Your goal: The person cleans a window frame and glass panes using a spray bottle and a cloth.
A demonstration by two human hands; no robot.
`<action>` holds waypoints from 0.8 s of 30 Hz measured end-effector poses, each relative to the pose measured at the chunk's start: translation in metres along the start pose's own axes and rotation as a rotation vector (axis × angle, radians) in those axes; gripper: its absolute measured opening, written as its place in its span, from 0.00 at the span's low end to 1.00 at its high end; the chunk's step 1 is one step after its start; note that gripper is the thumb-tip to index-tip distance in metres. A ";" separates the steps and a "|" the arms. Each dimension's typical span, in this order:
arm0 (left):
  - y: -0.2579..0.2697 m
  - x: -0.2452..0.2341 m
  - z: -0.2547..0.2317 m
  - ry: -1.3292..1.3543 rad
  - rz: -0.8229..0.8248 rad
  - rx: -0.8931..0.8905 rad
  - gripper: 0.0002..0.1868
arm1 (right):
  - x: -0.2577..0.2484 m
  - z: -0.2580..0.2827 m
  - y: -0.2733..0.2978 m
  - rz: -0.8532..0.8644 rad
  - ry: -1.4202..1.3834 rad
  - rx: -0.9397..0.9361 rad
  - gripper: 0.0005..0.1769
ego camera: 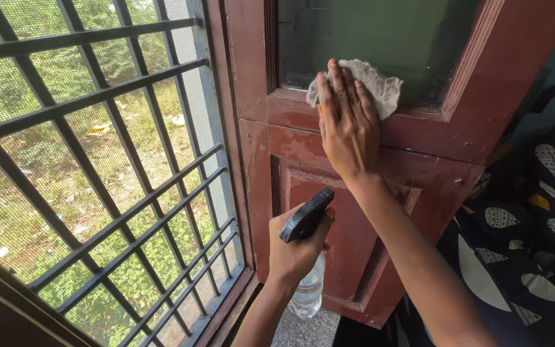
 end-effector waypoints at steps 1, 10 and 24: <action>-0.001 0.000 -0.002 0.011 0.005 0.018 0.10 | -0.005 -0.002 0.005 0.004 0.011 -0.012 0.26; 0.000 -0.006 -0.013 -0.029 -0.015 0.087 0.10 | -0.065 -0.031 0.049 -0.055 0.094 0.093 0.18; 0.005 -0.009 -0.019 -0.045 -0.039 0.045 0.10 | -0.071 -0.080 0.087 0.023 0.182 0.411 0.31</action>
Point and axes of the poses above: each hand's wrist, its own y-axis away from the middle knuckle, its own x-axis out of the palm, z = x × y, the point moved 4 cm from there along -y, towards the middle knuckle, and after that the axes turned 12 degrees about z, right-handed, at the moved point
